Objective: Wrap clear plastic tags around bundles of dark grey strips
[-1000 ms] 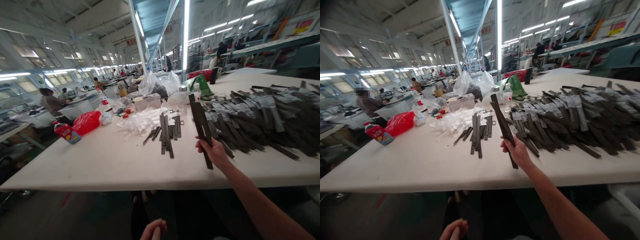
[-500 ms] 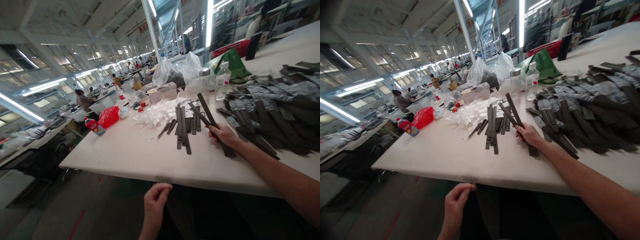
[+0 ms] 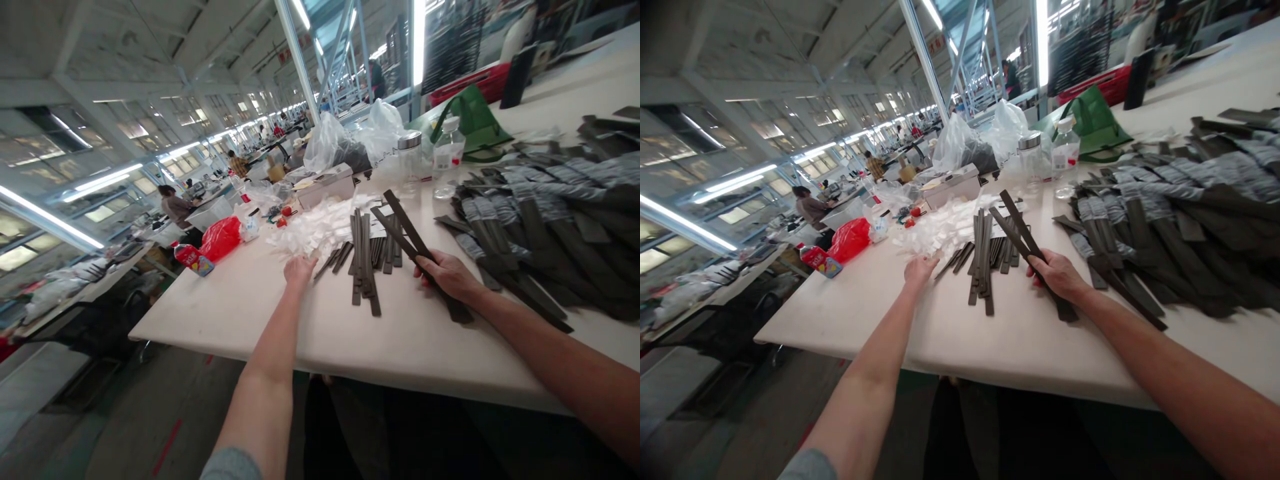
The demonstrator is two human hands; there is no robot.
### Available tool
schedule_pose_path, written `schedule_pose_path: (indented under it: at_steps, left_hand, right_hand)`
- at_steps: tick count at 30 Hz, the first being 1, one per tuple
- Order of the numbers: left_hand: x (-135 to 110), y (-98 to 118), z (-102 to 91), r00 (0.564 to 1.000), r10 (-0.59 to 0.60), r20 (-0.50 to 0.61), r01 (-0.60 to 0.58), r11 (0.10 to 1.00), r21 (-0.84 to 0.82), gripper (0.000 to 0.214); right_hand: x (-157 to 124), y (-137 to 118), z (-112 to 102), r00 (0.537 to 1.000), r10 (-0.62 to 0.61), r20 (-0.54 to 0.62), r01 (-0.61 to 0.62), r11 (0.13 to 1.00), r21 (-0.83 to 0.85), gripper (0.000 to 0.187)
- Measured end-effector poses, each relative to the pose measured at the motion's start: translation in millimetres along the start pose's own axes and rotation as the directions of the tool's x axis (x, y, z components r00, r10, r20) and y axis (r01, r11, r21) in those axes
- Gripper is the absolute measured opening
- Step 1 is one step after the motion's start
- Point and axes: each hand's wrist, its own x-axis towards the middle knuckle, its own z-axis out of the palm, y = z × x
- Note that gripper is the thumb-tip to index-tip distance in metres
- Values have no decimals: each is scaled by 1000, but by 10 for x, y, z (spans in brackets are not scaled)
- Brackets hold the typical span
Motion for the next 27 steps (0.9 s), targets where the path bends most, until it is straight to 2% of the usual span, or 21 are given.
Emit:
schedule_pose_path:
  at_steps: [3, 7, 10, 12, 15, 20, 24, 27]
  left_hand:
    - [101, -34, 107, 997, -80, 9, 80, 996, -30, 21]
    - [139, -67, 100, 989, -143, 25, 145, 976, -161, 8]
    - [122, 2, 45, 982, -171, 78, 187, 927, -325, 9]
    - [42, 91, 24, 977, -159, 143, 208, 862, -463, 16]
    - [-246, 222, 28, 967, -84, 242, 227, 720, -656, 27]
    - [-1024, 315, 47, 956, 51, 290, 228, 494, -839, 43]
    - [-1564, 378, 53, 964, 89, 249, 201, 365, -909, 43]
    - [-1823, 469, 83, 956, 156, 249, 186, 337, -923, 36]
  right_hand:
    - [-1, -29, 3, 1000, -14, 2, 14, 1000, -26, 30]
    - [5, -55, 17, 1000, -27, 8, 27, 1000, -12, 27]
    - [9, -62, 21, 1000, -16, 15, 15, 999, 37, 24]
    - [15, -60, 20, 1000, -1, 19, 0, 997, 83, 23]
    - [33, -48, 16, 999, 20, 24, -23, 991, 132, 23]
    - [39, -36, -7, 996, 55, 67, -70, 965, 254, 31]
    - [-51, -89, 3, 981, 43, 191, -114, 919, 379, 43]
    - [-153, -173, 58, 950, 20, 311, -154, 897, 414, 45]
